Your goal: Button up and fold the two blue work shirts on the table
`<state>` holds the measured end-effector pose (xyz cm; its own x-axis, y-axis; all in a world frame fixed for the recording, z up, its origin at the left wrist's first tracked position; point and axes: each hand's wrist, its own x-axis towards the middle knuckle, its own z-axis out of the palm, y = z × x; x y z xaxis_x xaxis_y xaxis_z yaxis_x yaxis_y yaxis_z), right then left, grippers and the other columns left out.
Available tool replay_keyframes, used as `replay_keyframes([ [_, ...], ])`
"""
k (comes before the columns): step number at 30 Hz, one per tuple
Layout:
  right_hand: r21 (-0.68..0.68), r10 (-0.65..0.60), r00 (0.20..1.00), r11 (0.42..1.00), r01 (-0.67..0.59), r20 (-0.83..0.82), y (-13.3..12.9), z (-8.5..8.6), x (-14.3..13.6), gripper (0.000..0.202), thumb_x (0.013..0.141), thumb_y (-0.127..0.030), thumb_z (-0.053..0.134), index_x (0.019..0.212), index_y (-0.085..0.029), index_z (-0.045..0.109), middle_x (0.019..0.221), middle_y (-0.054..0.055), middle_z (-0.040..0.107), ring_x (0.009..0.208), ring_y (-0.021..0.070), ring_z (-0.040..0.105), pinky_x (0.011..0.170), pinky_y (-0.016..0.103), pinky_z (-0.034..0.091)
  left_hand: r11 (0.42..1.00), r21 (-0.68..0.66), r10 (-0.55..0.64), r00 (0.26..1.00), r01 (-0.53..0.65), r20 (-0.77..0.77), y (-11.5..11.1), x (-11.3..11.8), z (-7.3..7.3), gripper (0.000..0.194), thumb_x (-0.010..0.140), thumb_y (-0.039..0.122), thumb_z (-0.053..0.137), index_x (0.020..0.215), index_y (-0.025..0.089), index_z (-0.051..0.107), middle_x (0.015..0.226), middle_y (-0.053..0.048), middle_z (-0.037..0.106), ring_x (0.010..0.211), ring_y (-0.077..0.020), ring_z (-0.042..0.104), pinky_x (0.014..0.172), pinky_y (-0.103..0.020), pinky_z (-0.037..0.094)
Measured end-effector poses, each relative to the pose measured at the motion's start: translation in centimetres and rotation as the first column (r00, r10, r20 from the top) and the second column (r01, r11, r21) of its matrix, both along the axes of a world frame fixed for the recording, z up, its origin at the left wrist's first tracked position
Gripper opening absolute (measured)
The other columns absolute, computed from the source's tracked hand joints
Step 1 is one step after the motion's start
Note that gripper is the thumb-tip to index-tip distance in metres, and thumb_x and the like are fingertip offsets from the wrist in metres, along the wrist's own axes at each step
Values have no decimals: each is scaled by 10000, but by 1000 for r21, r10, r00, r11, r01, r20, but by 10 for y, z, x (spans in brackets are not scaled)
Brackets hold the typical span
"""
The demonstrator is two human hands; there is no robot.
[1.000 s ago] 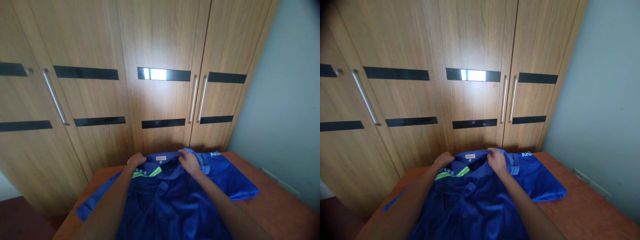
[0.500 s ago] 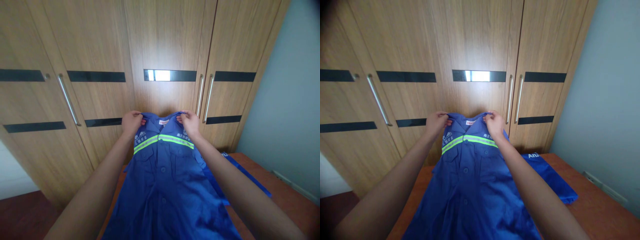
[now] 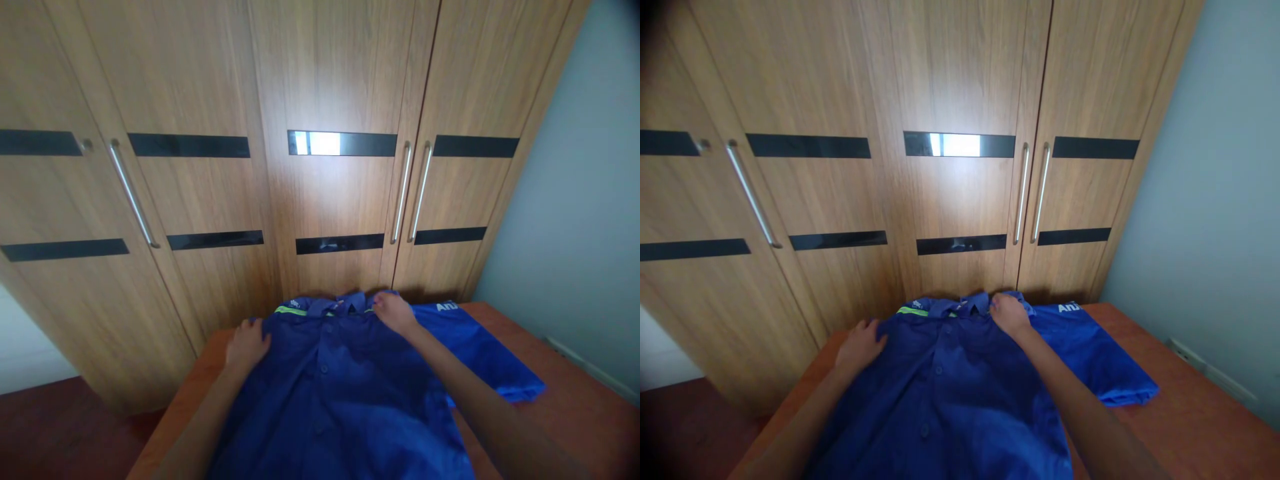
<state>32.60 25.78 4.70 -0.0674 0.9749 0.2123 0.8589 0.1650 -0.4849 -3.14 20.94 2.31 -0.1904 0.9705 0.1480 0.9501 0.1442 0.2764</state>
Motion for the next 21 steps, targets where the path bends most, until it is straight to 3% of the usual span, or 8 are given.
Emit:
replay_keyframes([
  [3, -91, -169, 980, 980, 178, 105, -31, -32, 44, 198, 854, -255, 516, 961, -130, 627, 1046, 176, 662, 1008, 292, 640, 859, 421, 459, 986, -70, 151, 988, -153, -42, -31, -31, -29, 479, 834, 456, 418, 1075, 72, 574, 1145, -278, 572, 1107, -441, 545, 867, -567, 430],
  [7, -199, -289, 943, 927, 319, 163, -64, -63, 72, 378, 880, -463, 453, 927, -125, 615, 973, 211, 672, 927, 347, 667, 796, 511, 477, 976, -163, 153, 988, -145, 36, -48, -44, -42, 464, 815, 544, 413, 921, 138, 610, 966, -216, 675, 954, -408, 636, 808, -515, 474],
  [9, -244, -280, 950, 920, 306, 135, -75, -75, 69, 426, 864, -528, 448, 857, -140, 624, 908, 190, 691, 895, 341, 679, 777, 492, 497, 982, -174, 95, 988, -72, 125, -49, -41, -43, 372, 809, 492, 445, 865, 172, 626, 938, -164, 707, 949, -357, 655, 829, -444, 488],
  [13, -255, -190, 981, 951, 175, -36, -90, -83, 52, 344, 872, -469, 434, 901, -185, 626, 937, 102, 717, 933, 258, 678, 780, 353, 531, 990, -134, 9, 943, 37, 333, -52, -39, -36, 372, 850, 465, 387, 914, 196, 637, 978, -78, 733, 968, -258, 672, 854, -323, 505],
  [15, -230, -141, 941, 971, 70, -308, -96, -75, 52, 350, 871, -470, 415, 958, -196, 615, 943, 77, 720, 905, 242, 682, 762, 329, 542, 994, -106, 38, 836, 24, 547, -60, -45, -29, 395, 853, 503, 396, 918, 192, 630, 921, -73, 742, 911, -265, 688, 822, -348, 531],
  [18, -230, -116, 705, 971, -69, -700, -101, -57, 72, 386, 811, -531, 498, 977, -201, 612, 870, 66, 722, 779, 241, 693, 704, 331, 553, 991, -132, 124, 548, -25, 827, -80, -60, -17, 374, 763, 563, 563, 864, 210, 636, 822, -56, 749, 813, -289, 700, 778, -402, 557],
  [19, -251, -137, 658, 964, -83, -741, -103, -53, 82, 390, 791, -540, 530, 978, -208, 615, 850, 62, 722, 748, 237, 692, 682, 326, 552, 987, -161, 151, 485, -21, 861, -88, -64, -15, 375, 721, 574, 616, 852, 223, 643, 819, -45, 751, 804, -289, 702, 782, -409, 560],
  [21, -289, -170, 665, 955, -72, -727, -104, -50, 102, 383, 740, -542, 588, 945, -222, 637, 840, 60, 723, 743, 241, 688, 659, 321, 549, 976, -214, 176, 422, 45, 889, -104, -69, -14, 394, 656, 586, 684, 861, 251, 665, 857, -28, 756, 842, -290, 702, 818, -415, 555],
])
